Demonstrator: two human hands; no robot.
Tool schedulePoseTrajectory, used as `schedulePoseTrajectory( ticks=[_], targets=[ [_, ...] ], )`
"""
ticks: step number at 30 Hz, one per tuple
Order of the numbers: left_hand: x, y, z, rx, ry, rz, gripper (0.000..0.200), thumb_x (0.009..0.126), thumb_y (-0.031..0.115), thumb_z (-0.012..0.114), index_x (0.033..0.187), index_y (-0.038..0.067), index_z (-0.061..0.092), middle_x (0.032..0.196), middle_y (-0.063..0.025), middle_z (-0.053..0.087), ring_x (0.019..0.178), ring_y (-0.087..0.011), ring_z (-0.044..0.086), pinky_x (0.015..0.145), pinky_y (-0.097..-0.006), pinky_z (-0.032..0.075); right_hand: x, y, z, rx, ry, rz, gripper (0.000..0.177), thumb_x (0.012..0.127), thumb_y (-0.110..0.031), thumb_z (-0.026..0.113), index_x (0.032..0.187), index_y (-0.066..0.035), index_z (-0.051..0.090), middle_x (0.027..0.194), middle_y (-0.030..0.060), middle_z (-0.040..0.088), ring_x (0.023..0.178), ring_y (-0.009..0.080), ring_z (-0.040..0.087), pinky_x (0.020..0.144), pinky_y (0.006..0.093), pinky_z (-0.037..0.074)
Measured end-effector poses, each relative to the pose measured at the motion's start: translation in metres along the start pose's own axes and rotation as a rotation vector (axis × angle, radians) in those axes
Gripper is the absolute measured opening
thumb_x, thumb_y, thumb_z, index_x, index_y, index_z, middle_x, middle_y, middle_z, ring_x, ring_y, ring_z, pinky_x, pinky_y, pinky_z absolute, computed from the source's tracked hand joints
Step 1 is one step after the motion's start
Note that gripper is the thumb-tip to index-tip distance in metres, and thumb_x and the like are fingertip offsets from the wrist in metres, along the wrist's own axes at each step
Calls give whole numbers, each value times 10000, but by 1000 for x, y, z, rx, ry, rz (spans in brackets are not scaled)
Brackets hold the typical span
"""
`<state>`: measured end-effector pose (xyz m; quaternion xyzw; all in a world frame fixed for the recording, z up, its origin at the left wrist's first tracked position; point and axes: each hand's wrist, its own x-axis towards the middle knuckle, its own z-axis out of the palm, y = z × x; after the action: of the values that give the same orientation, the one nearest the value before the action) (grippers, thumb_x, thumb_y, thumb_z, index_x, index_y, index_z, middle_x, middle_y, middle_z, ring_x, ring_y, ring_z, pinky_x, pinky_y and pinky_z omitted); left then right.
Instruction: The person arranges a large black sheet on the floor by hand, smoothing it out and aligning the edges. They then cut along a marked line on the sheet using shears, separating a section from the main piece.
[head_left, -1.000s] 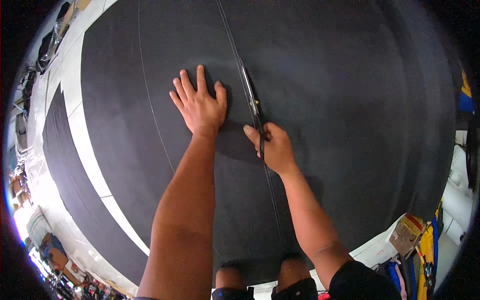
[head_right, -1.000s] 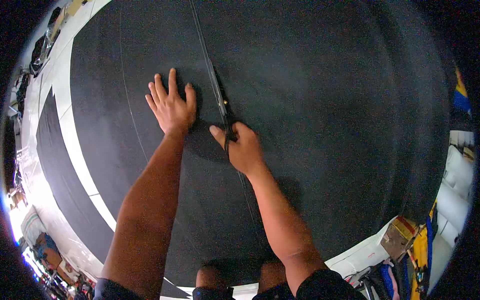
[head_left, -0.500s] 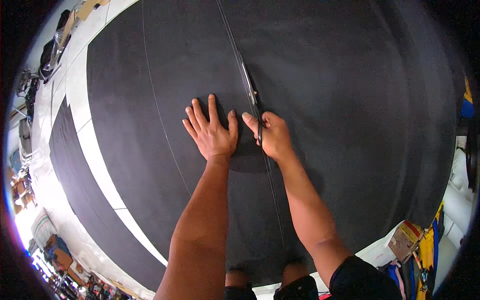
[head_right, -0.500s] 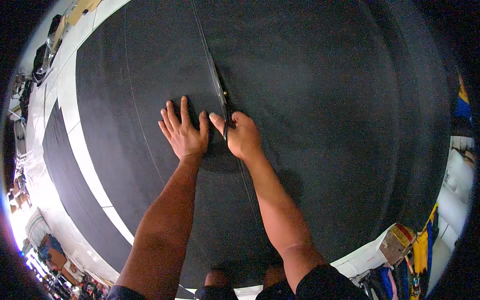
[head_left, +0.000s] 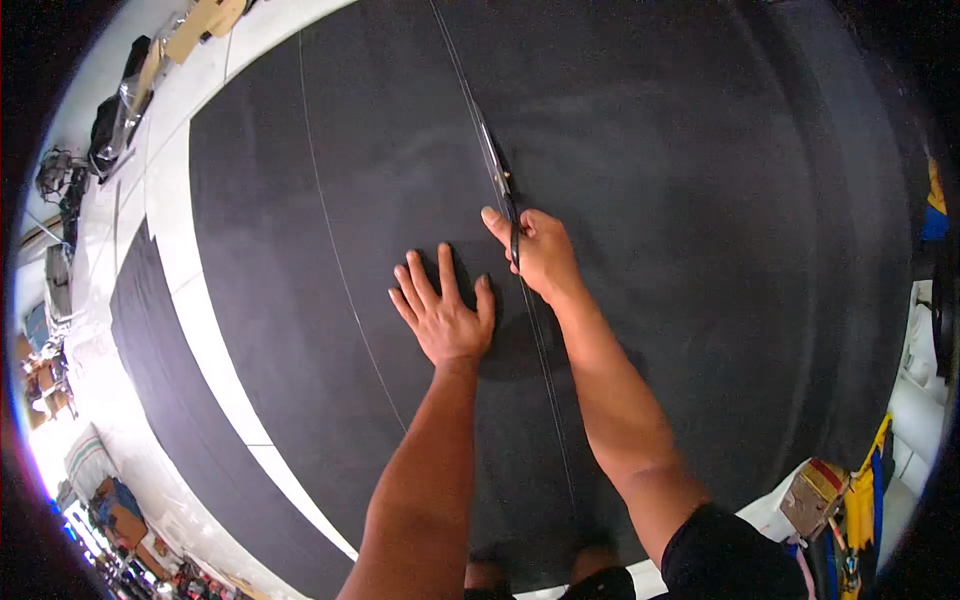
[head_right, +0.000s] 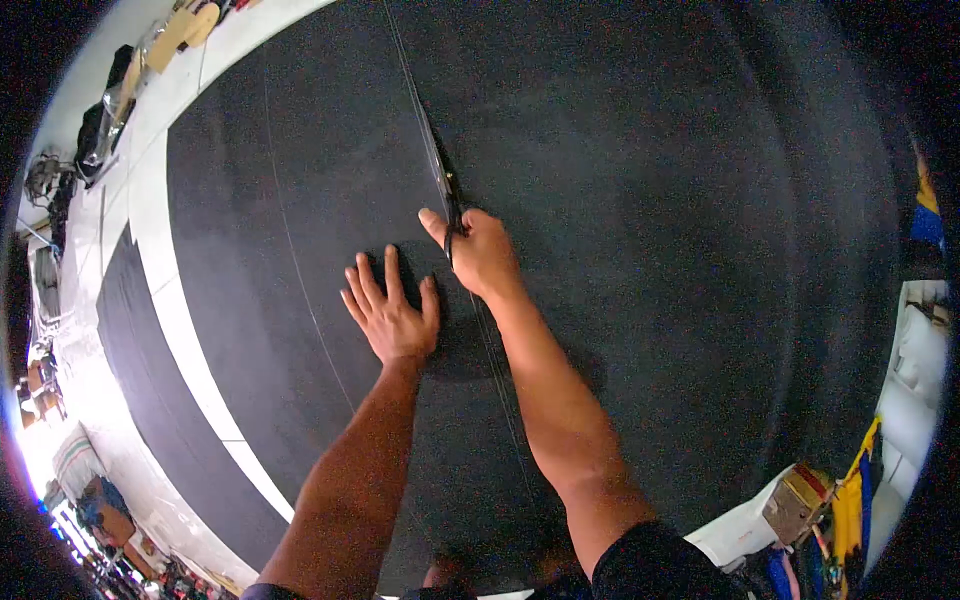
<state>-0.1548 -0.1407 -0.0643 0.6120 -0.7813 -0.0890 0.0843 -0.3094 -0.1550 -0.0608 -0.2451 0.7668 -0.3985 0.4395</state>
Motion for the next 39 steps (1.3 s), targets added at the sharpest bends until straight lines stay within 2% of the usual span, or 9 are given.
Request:
schedulePoseTrajectory(
  ticks=[1,10,16,17,21,30,36,39],
  targets=[
    [0,0,-1,3,-3,-1,637,912,459,557,1466,173,426,1544,-224,291,1448,-439,216,1178,-580,128,11,-9,1,-18,12,-13,665,813,-641,685,696,8,607,638,179,588,600,253,560,601,419,456],
    [3,4,-3,8,-62,-18,655,897,462,558,1471,176,425,1557,-219,271,1459,-427,194,1182,-576,118,41,-11,8,-47,45,-89,683,809,-635,694,585,-16,512,566,158,517,540,262,490,536,438,396],
    [3,5,-5,6,-110,-22,666,905,448,559,1481,155,398,1563,-225,247,1466,-431,165,1184,-578,91,81,-48,9,-38,31,-93,665,819,-630,685,613,-10,560,579,157,535,561,260,529,552,424,423],
    [2,4,-5,10,-110,-21,668,904,448,560,1482,154,397,1564,-225,245,1466,-432,164,1184,-580,89,92,-60,9,9,-6,-87,549,838,-544,732,640,-97,481,563,16,505,467,92,499,421,248,412],
    [3,5,-4,24,-128,-21,674,902,444,564,1484,151,393,1565,-229,238,1464,-440,160,1182,-591,83,125,-86,13,-2,-14,-77,527,844,-519,737,645,-92,499,581,26,521,469,94,502,417,247,413],
    [3,3,-3,9,-155,-23,675,896,440,566,1479,142,404,1561,-244,236,1459,-453,164,1179,-599,81,140,-94,15,36,-18,-74,531,830,-518,753,634,-101,488,564,25,522,462,94,503,403,254,392],
    [5,3,-4,17,-175,-22,689,887,455,570,1477,137,408,1556,-256,239,1459,-454,166,1177,-603,78,198,-137,22,76,-55,-55,554,804,-541,768,631,-98,484,569,32,520,457,104,506,407,263,400],
    [5,3,-4,13,-192,-35,695,877,449,584,1474,137,412,1557,-257,236,1460,-455,160,1176,-606,74,205,-138,25,43,-36,-72,559,810,-534,765,618,-94,479,571,38,523,454,112,507,410,273,407]
  ],
)
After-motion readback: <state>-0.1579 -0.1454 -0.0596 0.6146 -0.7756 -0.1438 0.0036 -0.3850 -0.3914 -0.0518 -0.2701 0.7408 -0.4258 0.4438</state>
